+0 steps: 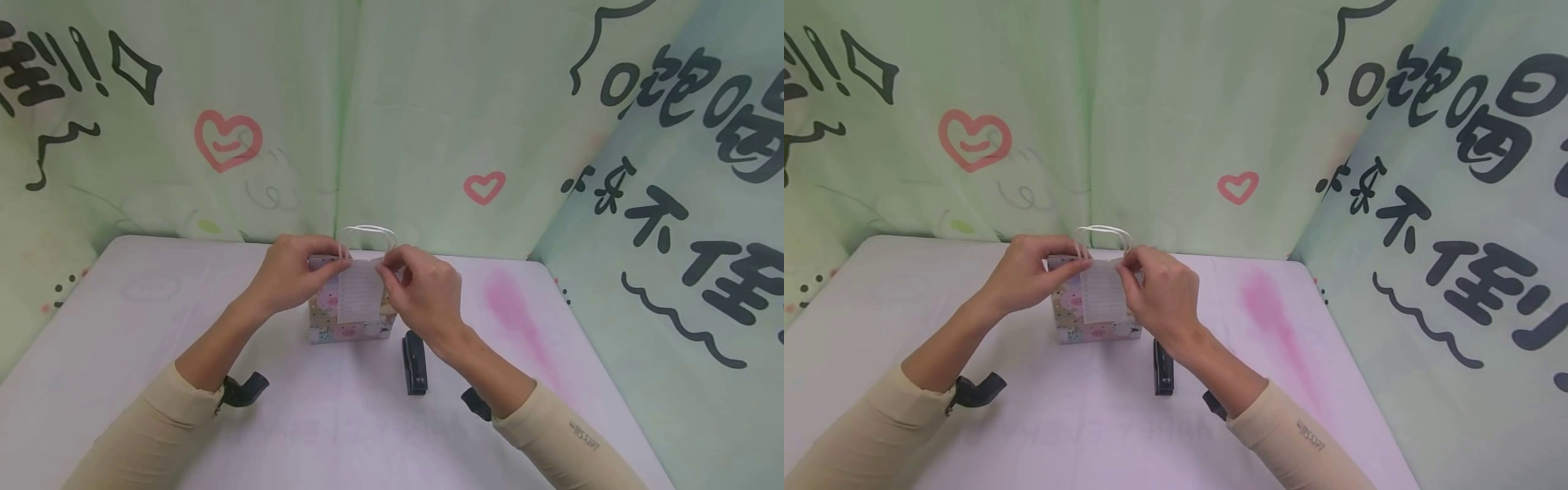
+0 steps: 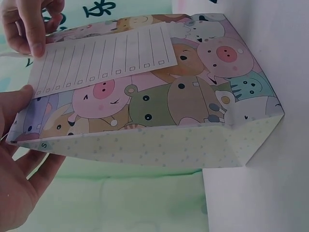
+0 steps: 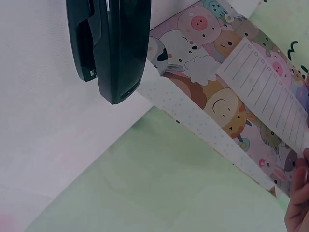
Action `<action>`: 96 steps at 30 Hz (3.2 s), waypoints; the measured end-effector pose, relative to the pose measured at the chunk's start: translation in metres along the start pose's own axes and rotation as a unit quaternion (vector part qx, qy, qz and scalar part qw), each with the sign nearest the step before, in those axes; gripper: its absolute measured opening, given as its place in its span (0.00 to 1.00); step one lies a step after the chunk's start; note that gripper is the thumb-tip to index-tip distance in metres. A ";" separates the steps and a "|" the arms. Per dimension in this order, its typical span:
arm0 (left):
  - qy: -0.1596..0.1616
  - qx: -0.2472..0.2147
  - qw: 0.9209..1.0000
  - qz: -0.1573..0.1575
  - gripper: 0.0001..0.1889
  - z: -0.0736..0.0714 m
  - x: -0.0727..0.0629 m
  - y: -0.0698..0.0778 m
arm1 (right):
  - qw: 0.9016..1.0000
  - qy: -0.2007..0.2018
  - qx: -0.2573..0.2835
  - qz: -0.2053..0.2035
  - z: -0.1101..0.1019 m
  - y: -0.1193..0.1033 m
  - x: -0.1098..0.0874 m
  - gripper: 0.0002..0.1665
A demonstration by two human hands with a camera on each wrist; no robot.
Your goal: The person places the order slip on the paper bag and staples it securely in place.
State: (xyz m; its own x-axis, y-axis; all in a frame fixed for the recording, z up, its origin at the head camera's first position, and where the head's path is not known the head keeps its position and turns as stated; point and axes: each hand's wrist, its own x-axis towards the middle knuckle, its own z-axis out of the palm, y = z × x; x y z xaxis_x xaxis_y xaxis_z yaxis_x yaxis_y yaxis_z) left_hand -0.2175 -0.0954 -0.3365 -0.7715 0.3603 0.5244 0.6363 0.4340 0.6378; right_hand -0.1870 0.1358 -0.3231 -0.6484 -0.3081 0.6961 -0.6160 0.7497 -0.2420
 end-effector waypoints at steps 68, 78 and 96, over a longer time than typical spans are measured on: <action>-0.025 0.013 0.999 -0.029 0.03 -0.004 0.003 0.000 | 0.868 -0.343 -0.030 0.359 0.009 0.032 -0.099 0.16; -0.023 0.023 0.999 -0.025 0.04 -0.003 0.002 -0.001 | 0.883 -0.281 0.002 0.377 0.007 0.034 -0.100 0.18; -0.026 0.020 0.999 -0.025 0.04 -0.004 0.002 -0.001 | 0.895 -0.110 0.132 0.411 -0.012 0.055 -0.072 0.22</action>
State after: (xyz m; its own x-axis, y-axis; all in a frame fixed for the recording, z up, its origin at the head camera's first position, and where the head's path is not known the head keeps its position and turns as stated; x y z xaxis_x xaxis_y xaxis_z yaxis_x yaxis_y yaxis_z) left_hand -0.2201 -0.0982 -0.3342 -0.8018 0.3796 0.4614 0.5972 0.4843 0.6394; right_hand -0.1688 0.2064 -0.3781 -0.9858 0.1540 0.0667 0.0440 0.6209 -0.7826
